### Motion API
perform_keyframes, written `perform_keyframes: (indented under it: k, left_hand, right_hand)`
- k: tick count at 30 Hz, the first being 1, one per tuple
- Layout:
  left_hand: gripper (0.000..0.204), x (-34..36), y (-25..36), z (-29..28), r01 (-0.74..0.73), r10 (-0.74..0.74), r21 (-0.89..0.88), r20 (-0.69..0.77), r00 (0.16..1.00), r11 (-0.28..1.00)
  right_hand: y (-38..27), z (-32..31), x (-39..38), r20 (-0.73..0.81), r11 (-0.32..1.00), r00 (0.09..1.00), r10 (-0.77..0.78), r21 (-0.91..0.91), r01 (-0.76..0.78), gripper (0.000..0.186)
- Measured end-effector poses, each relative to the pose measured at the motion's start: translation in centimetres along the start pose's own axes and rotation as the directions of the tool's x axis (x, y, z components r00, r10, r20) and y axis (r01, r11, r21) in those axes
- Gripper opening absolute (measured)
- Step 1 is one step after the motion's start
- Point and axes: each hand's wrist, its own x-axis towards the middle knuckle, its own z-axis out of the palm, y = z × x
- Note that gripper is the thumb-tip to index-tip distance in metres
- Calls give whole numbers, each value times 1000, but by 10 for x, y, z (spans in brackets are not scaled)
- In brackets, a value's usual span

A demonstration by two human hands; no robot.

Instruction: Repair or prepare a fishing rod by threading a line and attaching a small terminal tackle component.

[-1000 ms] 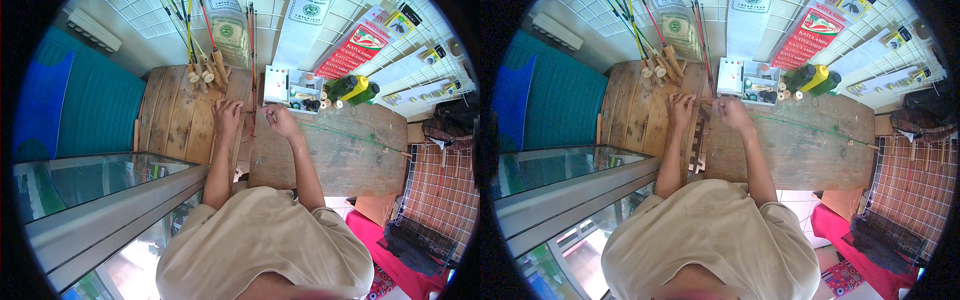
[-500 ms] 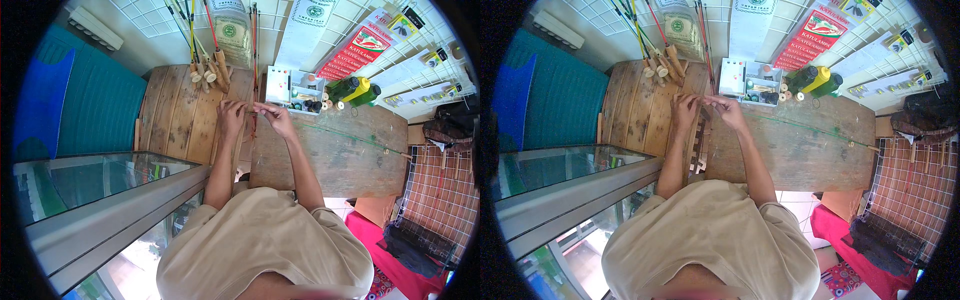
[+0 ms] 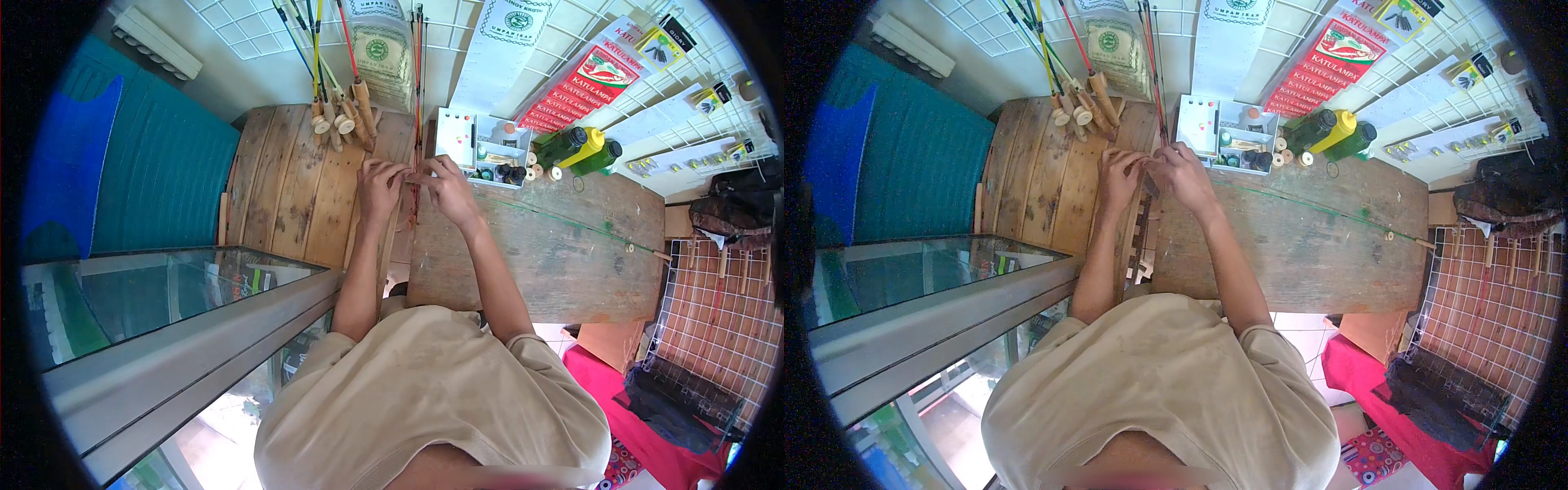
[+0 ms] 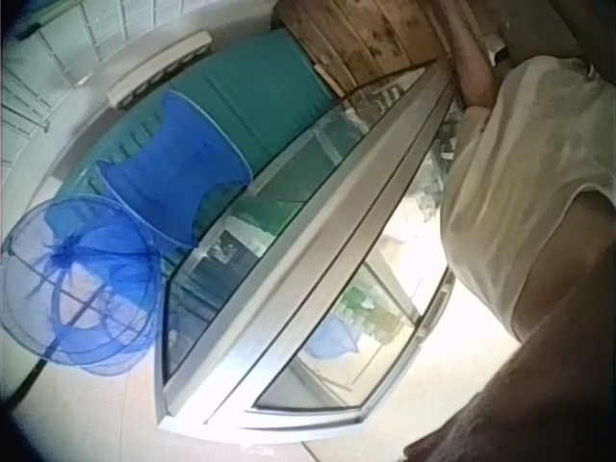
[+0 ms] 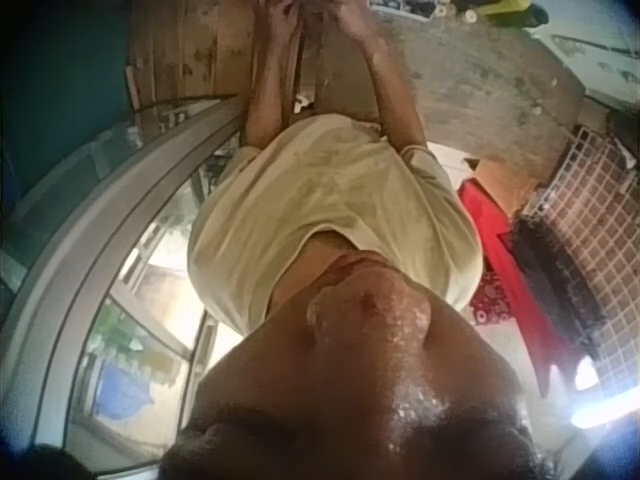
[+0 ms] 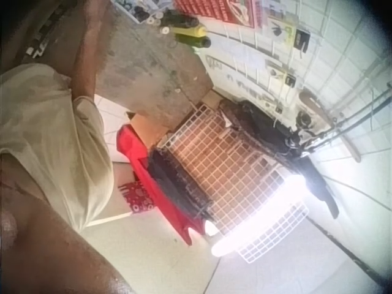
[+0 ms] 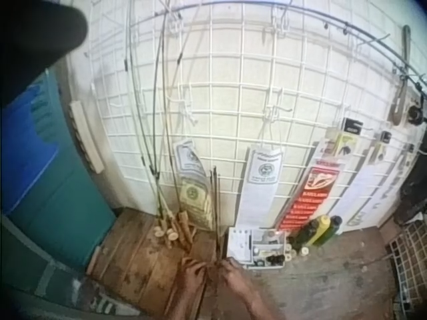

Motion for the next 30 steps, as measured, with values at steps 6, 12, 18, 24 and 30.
perform_keyframes:
  k: [6,12,18,24,30]
  left_hand:
    - [17,3,0,0,17,-17,-59,-5,1000,998]
    - [16,3,-6,-3,22,-22,-53,8,1000,998]
    - [15,0,-13,1,18,-17,-41,9,1000,999]
    - [13,-4,-23,3,45,-45,33,-8,999,998]
    - [12,-8,-29,0,56,-48,101,-81,996,993]
  right_hand:
    - [23,19,-3,106,988,994,-6,-152,22,35]
    - [10,9,3,143,979,981,-134,-133,153,26]
    - [5,10,4,46,999,999,-2,54,-1,20]
    - [8,26,0,-114,752,951,289,641,-152,7]
    - [-3,18,11,126,667,930,345,664,-337,7]
